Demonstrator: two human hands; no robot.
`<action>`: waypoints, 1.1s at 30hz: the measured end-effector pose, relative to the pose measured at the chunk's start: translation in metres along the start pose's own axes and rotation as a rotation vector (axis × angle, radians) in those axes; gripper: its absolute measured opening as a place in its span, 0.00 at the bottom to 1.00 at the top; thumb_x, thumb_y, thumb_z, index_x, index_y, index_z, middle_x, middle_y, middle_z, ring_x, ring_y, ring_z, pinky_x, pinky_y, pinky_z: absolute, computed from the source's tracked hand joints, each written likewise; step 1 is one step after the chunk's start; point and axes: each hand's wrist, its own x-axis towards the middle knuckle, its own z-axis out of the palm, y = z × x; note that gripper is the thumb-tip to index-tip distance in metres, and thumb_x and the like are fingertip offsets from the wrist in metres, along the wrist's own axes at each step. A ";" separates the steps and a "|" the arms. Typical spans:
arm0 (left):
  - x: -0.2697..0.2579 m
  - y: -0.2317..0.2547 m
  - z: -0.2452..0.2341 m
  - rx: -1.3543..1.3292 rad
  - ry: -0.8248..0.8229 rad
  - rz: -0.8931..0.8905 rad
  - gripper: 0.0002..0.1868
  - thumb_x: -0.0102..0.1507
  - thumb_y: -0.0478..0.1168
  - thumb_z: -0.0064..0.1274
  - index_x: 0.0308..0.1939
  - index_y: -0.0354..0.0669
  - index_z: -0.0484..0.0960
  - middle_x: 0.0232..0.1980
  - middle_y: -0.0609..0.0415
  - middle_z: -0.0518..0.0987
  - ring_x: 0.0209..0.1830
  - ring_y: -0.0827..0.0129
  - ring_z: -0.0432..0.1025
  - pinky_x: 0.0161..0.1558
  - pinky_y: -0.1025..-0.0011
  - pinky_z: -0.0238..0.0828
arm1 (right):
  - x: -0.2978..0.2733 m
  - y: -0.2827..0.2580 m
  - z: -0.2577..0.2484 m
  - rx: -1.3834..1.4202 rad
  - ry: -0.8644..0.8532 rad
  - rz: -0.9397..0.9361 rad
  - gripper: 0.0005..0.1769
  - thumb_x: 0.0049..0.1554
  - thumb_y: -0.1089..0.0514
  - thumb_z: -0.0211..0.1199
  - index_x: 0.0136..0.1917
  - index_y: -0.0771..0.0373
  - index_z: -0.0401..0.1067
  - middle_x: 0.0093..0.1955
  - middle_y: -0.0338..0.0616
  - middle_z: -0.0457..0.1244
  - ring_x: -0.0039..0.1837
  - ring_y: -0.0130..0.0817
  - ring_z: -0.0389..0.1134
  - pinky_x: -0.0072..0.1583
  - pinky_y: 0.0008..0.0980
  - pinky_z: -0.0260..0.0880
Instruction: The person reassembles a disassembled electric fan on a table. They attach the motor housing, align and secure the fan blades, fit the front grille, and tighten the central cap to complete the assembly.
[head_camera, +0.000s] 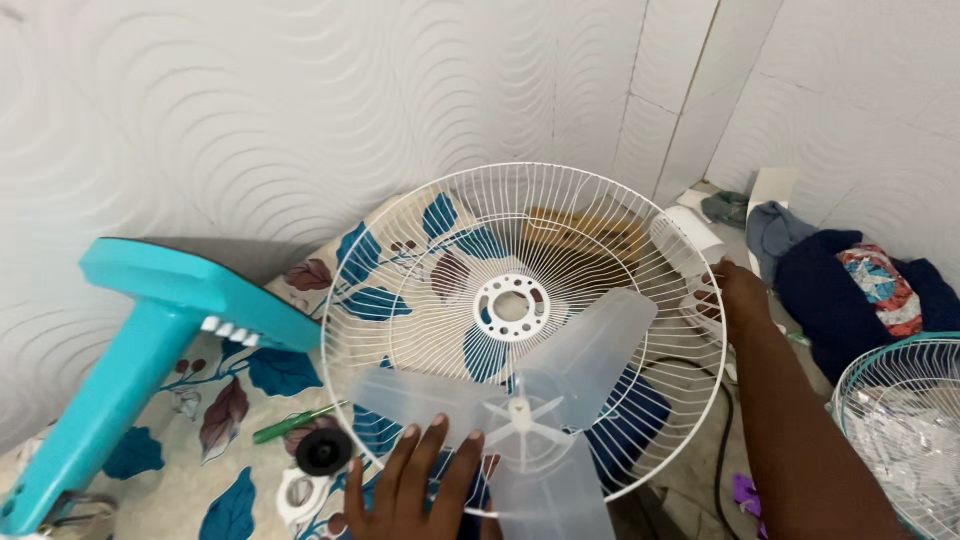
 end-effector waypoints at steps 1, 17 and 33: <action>-0.007 -0.004 0.008 0.037 -0.028 -0.022 0.24 0.56 0.61 0.55 0.56 0.70 0.79 0.60 0.56 0.78 0.65 0.59 0.65 0.69 0.34 0.40 | 0.018 0.013 -0.002 -0.029 0.035 0.000 0.22 0.67 0.46 0.50 0.65 0.63 0.68 0.59 0.49 0.65 0.51 0.44 0.70 0.47 0.42 0.71; -0.040 -0.042 0.068 0.125 -0.352 0.131 0.26 0.59 0.60 0.53 0.61 0.69 0.76 0.64 0.55 0.74 0.59 0.59 0.69 0.64 0.39 0.51 | 0.153 0.070 0.022 0.577 -0.004 0.152 0.20 0.60 0.52 0.62 0.66 0.46 0.70 0.67 0.38 0.61 0.57 0.44 0.61 0.57 0.48 0.67; 0.005 0.016 0.009 0.093 0.071 -0.024 0.28 0.62 0.58 0.50 0.66 0.67 0.71 0.70 0.57 0.68 0.59 0.59 0.70 0.65 0.42 0.50 | -0.037 -0.118 0.004 0.595 0.312 -0.730 0.20 0.51 0.74 0.62 0.55 0.60 0.66 0.44 0.41 0.65 0.44 0.29 0.71 0.43 0.31 0.80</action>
